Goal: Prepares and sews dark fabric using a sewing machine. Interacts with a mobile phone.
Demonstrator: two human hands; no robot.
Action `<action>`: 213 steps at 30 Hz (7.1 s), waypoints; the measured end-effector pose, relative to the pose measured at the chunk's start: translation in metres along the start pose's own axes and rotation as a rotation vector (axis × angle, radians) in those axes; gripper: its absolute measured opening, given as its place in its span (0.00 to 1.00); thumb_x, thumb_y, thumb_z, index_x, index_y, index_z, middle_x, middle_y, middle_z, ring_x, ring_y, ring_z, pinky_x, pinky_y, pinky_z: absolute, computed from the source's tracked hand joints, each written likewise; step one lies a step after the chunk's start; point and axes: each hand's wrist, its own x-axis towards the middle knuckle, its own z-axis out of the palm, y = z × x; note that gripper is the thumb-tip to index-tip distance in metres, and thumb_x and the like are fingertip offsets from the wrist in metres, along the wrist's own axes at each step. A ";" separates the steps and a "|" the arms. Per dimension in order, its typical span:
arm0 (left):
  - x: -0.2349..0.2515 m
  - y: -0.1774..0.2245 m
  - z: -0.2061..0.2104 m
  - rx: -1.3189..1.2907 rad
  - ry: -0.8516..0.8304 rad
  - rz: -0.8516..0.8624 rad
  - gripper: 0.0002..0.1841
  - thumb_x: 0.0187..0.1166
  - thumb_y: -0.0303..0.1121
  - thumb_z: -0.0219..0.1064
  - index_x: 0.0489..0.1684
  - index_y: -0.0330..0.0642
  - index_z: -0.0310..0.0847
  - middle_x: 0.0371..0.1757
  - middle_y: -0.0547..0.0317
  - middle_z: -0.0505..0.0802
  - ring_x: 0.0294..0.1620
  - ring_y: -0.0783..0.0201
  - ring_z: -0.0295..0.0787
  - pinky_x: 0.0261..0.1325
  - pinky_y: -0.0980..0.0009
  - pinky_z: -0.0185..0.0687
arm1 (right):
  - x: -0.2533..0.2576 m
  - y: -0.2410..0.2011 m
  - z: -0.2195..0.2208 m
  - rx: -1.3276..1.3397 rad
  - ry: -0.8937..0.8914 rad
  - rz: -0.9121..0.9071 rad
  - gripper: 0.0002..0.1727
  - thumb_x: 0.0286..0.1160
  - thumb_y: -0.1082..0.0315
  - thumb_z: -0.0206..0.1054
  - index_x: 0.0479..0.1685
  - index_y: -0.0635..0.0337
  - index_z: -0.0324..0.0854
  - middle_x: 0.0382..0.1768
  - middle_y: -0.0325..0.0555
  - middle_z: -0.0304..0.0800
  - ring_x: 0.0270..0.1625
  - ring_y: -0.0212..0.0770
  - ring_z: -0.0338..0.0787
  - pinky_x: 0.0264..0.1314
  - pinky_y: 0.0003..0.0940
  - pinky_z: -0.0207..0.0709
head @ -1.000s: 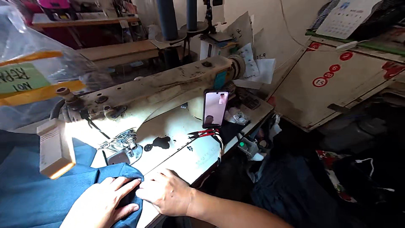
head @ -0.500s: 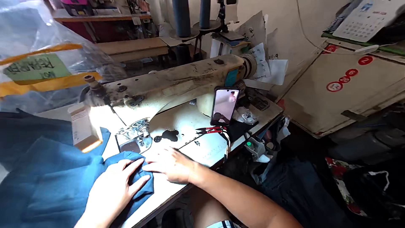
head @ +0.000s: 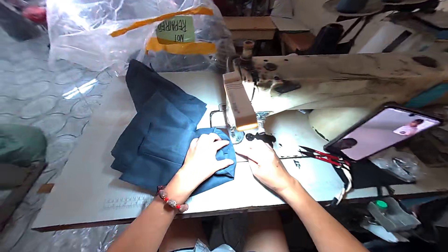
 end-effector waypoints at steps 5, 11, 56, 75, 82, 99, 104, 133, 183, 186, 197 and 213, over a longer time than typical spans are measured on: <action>0.013 0.001 -0.001 -0.030 0.000 -0.033 0.32 0.68 0.64 0.73 0.68 0.57 0.89 0.67 0.57 0.88 0.71 0.52 0.81 0.72 0.45 0.71 | 0.015 0.015 0.004 -0.017 -0.077 -0.081 0.17 0.75 0.72 0.61 0.49 0.48 0.97 0.46 0.44 0.94 0.55 0.47 0.91 0.60 0.47 0.81; 0.034 -0.010 0.010 -0.128 0.083 0.021 0.31 0.63 0.62 0.76 0.60 0.52 0.92 0.61 0.59 0.90 0.70 0.54 0.80 0.72 0.48 0.69 | 0.011 0.017 0.008 0.031 -0.032 0.038 0.15 0.79 0.70 0.62 0.47 0.49 0.97 0.49 0.42 0.96 0.59 0.45 0.90 0.66 0.46 0.78; 0.064 -0.019 0.002 0.016 0.049 0.177 0.40 0.63 0.69 0.70 0.64 0.43 0.87 0.64 0.54 0.90 0.72 0.54 0.80 0.78 0.47 0.64 | 0.029 0.027 0.005 -0.024 0.181 0.131 0.07 0.66 0.79 0.63 0.28 0.67 0.87 0.37 0.54 0.92 0.45 0.47 0.93 0.53 0.35 0.85; 0.066 -0.017 0.000 -0.012 0.031 0.175 0.41 0.63 0.70 0.71 0.61 0.40 0.87 0.63 0.53 0.90 0.72 0.55 0.80 0.79 0.51 0.63 | 0.030 0.021 0.006 -0.049 0.069 0.095 0.13 0.70 0.74 0.63 0.39 0.53 0.95 0.41 0.45 0.95 0.53 0.46 0.92 0.58 0.43 0.81; 0.066 -0.018 0.001 0.000 0.031 0.182 0.41 0.63 0.70 0.71 0.60 0.40 0.87 0.63 0.54 0.90 0.71 0.56 0.81 0.79 0.51 0.63 | 0.031 0.022 0.007 -0.045 0.039 0.076 0.11 0.72 0.72 0.63 0.37 0.53 0.94 0.44 0.43 0.96 0.53 0.44 0.92 0.55 0.46 0.80; 0.074 -0.025 0.002 0.040 0.027 0.169 0.42 0.63 0.69 0.72 0.66 0.41 0.86 0.67 0.51 0.89 0.76 0.53 0.78 0.81 0.48 0.64 | 0.034 0.023 0.009 -0.103 -0.037 0.138 0.12 0.75 0.72 0.62 0.42 0.56 0.93 0.44 0.43 0.95 0.55 0.45 0.91 0.58 0.49 0.78; 0.077 -0.029 0.005 0.060 0.017 0.140 0.44 0.62 0.71 0.71 0.68 0.41 0.84 0.72 0.49 0.87 0.82 0.53 0.74 0.86 0.49 0.58 | 0.036 0.025 0.009 -0.128 -0.048 0.137 0.10 0.75 0.72 0.62 0.38 0.59 0.92 0.42 0.45 0.93 0.54 0.46 0.90 0.57 0.49 0.78; 0.041 -0.002 -0.088 0.389 -0.150 0.504 0.23 0.69 0.58 0.71 0.57 0.58 0.89 0.48 0.62 0.95 0.59 0.57 0.89 0.76 0.44 0.68 | 0.027 0.011 0.002 0.354 -0.238 0.123 0.19 0.78 0.73 0.61 0.67 0.62 0.84 0.59 0.52 0.92 0.68 0.47 0.88 0.77 0.46 0.73; 0.014 -0.050 0.014 -0.010 0.085 0.555 0.26 0.85 0.59 0.49 0.68 0.62 0.87 0.72 0.70 0.90 0.80 0.59 0.77 0.86 0.46 0.58 | -0.003 0.007 -0.003 0.141 -0.090 -0.233 0.11 0.80 0.70 0.64 0.38 0.59 0.94 0.48 0.47 0.98 0.62 0.40 0.93 0.76 0.31 0.76; 0.014 -0.050 0.014 -0.016 0.080 0.551 0.26 0.86 0.59 0.49 0.69 0.62 0.87 0.72 0.70 0.89 0.81 0.60 0.76 0.87 0.47 0.56 | -0.003 0.007 -0.004 0.140 -0.092 -0.223 0.11 0.80 0.69 0.64 0.37 0.59 0.94 0.48 0.47 0.98 0.62 0.40 0.93 0.76 0.31 0.76; 0.042 -0.053 0.004 0.012 0.113 0.517 0.23 0.85 0.45 0.49 0.62 0.52 0.90 0.69 0.65 0.91 0.79 0.58 0.79 0.86 0.50 0.60 | 0.028 0.027 -0.002 0.202 -0.111 -0.186 0.11 0.78 0.70 0.64 0.37 0.62 0.94 0.45 0.48 0.98 0.61 0.39 0.93 0.71 0.30 0.78; 0.046 -0.006 -0.092 0.403 -0.106 0.657 0.17 0.69 0.54 0.68 0.40 0.53 0.90 0.28 0.63 0.88 0.31 0.61 0.84 0.37 0.58 0.71 | 0.029 0.020 0.007 0.363 -0.148 -0.025 0.12 0.81 0.69 0.62 0.43 0.61 0.93 0.45 0.44 0.95 0.55 0.35 0.91 0.66 0.30 0.80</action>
